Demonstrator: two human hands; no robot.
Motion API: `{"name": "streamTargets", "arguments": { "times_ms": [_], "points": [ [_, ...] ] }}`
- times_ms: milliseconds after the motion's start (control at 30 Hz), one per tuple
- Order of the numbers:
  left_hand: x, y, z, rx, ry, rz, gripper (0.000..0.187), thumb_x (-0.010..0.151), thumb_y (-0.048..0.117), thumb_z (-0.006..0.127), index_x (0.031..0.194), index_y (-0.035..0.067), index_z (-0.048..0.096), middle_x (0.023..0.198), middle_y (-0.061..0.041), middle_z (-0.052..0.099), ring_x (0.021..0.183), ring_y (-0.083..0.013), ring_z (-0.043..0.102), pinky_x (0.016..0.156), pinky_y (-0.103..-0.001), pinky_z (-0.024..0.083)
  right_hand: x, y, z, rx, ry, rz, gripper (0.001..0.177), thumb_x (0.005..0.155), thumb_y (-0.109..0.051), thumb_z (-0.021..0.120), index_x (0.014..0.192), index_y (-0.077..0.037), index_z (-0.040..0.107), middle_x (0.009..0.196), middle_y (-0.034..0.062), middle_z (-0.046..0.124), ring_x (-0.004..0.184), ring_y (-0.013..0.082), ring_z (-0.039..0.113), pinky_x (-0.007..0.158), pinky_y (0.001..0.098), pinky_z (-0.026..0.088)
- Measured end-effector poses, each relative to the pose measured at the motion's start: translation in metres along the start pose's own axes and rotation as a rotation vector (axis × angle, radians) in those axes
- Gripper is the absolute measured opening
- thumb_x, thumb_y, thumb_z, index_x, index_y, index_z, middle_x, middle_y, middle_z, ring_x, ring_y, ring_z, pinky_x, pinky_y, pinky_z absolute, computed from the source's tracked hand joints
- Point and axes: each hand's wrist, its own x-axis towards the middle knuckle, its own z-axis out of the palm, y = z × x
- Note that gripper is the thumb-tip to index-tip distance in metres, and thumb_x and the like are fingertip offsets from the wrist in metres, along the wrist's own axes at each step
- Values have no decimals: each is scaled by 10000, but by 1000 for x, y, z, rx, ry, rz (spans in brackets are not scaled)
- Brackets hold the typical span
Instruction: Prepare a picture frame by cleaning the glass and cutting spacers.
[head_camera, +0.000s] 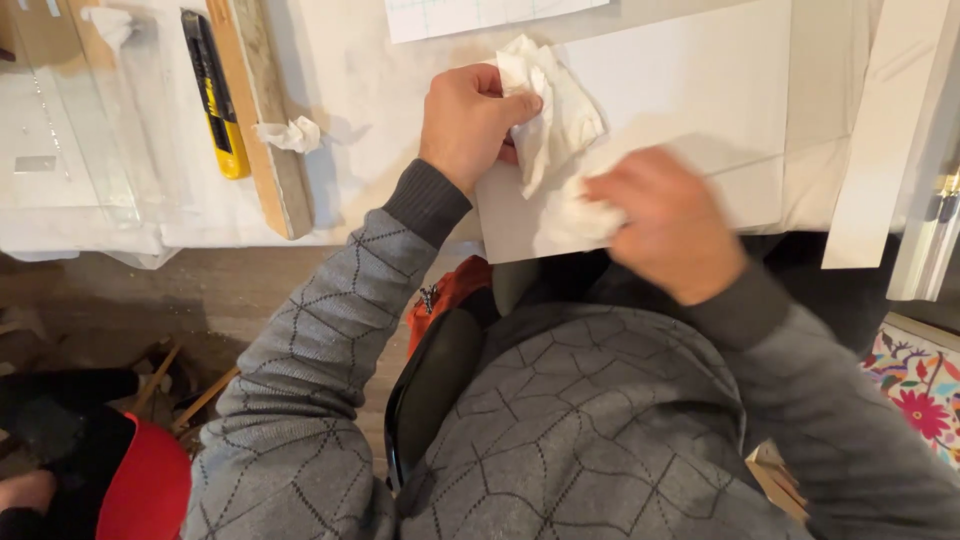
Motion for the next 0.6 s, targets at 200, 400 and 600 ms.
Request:
{"name": "streamTargets", "arguments": {
  "times_ms": [200, 400, 600],
  "points": [
    [1, -11, 2, -20, 16, 36, 194, 812, 115, 776, 905, -52, 744, 761, -91, 751, 579, -153, 744, 457, -303, 642, 16, 12, 15, -141, 56, 67, 214, 799, -34, 774, 999, -25, 699, 984, 103, 612, 971, 320, 604, 820, 414, 530],
    [0, 3, 1, 27, 15, 20, 204, 806, 120, 783, 883, -67, 753, 749, -94, 751, 564, -153, 710, 434, -308, 606, 11, 13, 0, 16, -38, -41, 267, 741, -4, 719, 1006, -41, 726, 924, 94, 613, 901, 295, 616, 759, 406, 536],
    [3, -10, 1, 16, 23, 89, 188, 821, 100, 775, 917, -62, 767, 755, -104, 751, 558, -152, 699, 445, -299, 576, 22, 3, 18, -57, 53, -38, 202, 779, -54, 766, 963, -29, 685, 989, 108, 633, 956, 322, 622, 815, 417, 540]
  ]
}}
